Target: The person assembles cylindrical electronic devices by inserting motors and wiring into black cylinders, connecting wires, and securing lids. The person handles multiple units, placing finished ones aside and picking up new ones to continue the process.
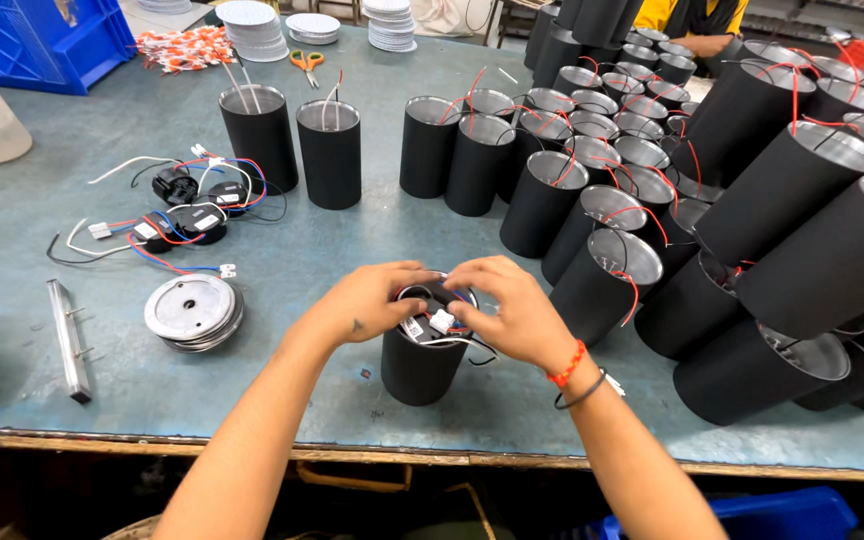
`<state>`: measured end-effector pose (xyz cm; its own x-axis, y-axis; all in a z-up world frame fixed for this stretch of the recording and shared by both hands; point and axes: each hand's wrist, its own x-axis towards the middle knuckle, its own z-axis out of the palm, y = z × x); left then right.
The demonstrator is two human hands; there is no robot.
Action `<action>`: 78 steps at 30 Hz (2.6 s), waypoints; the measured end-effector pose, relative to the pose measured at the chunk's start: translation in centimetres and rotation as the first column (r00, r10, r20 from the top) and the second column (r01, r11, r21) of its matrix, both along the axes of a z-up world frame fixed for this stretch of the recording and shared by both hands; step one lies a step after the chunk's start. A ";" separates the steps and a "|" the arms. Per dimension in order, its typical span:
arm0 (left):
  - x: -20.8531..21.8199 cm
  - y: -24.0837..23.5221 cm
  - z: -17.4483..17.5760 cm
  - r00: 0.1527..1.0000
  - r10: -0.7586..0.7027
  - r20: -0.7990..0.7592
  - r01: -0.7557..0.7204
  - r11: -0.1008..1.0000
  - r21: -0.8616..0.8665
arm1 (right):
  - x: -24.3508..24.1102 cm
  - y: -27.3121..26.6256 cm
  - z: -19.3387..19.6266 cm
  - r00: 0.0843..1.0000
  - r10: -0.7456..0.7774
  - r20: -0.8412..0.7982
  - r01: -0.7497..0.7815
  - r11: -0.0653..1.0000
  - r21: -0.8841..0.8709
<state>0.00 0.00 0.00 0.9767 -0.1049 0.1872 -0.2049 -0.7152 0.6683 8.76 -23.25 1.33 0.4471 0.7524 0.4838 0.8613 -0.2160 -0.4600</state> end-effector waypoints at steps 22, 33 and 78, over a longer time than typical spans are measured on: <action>-4.2 -2.3 -4.1 0.945 0.311 0.096 -0.226 0.840 -0.494 | -4.5 13.5 6.0 0.904 0.424 0.060 -0.397 0.883 -0.251; -4.6 1.2 -8.0 0.878 -0.004 0.479 0.217 0.895 -0.391 | -7.1 37.1 -4.9 0.932 0.358 0.064 -0.172 0.590 -0.789; -0.9 -13.5 1.4 0.985 -0.138 0.100 0.056 0.815 0.577 | -8.4 -5.5 -11.6 -0.087 0.864 -0.496 0.794 0.361 0.489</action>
